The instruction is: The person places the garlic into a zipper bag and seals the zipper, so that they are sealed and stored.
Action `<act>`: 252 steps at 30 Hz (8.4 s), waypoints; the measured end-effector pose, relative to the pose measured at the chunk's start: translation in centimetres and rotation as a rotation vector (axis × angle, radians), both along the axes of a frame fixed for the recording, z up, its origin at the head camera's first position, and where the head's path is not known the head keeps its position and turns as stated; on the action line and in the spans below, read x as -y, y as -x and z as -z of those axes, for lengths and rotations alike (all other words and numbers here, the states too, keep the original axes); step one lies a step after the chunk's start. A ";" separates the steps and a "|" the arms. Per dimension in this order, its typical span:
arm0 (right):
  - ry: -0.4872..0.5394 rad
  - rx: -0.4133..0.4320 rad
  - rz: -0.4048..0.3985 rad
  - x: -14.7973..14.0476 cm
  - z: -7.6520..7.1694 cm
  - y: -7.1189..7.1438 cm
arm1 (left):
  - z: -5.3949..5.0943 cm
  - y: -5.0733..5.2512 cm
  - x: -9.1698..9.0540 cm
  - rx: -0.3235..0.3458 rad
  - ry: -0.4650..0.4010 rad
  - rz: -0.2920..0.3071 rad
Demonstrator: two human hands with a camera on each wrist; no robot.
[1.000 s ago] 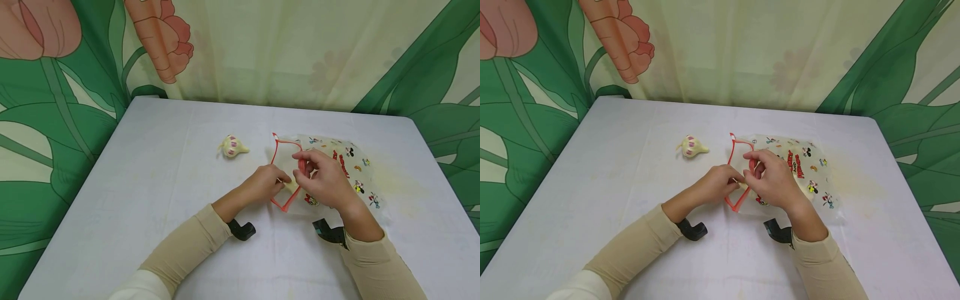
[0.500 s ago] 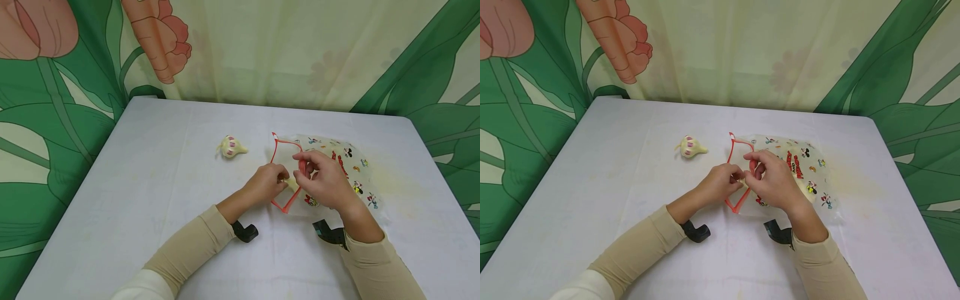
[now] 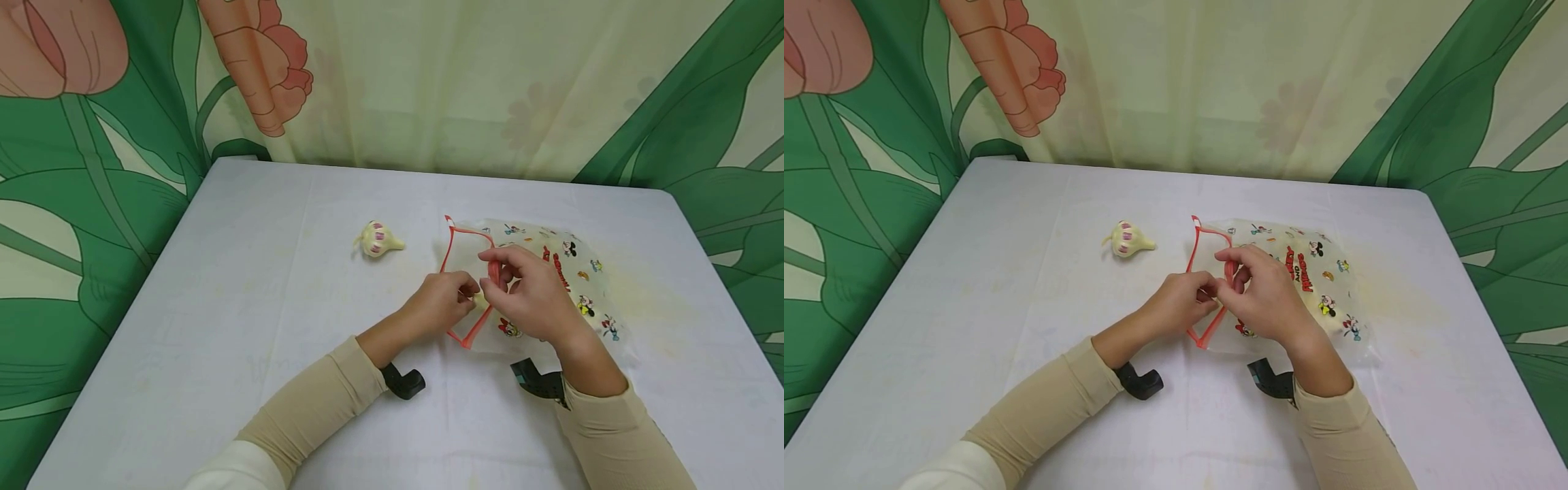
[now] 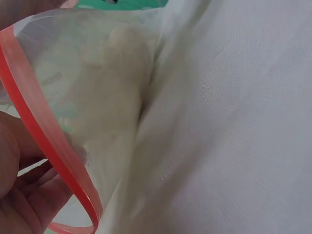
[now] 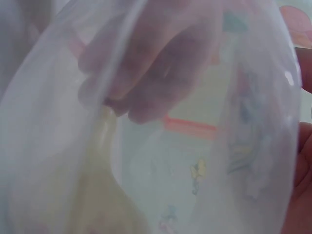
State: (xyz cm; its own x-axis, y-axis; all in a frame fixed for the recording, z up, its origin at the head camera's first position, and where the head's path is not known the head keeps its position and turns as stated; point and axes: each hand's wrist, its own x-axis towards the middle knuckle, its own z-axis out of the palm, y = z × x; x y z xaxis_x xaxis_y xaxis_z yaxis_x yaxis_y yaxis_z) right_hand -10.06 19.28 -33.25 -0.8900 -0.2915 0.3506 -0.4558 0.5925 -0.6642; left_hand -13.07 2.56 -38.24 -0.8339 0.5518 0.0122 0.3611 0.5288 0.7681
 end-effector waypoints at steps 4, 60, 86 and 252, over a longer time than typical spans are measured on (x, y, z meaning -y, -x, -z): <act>-0.001 -0.001 -0.001 -0.1 0.0 0.0 | 0.1 -0.1 -0.1 0.031 -0.015 0.030; -0.002 0.013 0.001 -0.2 0.3 0.0 | 1.4 5.2 11.8 -0.066 -0.065 -0.424; 0.006 0.014 -0.007 -0.1 0.4 -0.1 | 2.5 5.2 11.5 -0.181 0.022 -0.484; 0.066 -0.146 -0.029 -0.5 -1.5 -1.2 | -0.6 4.6 6.6 -0.254 -0.059 -0.113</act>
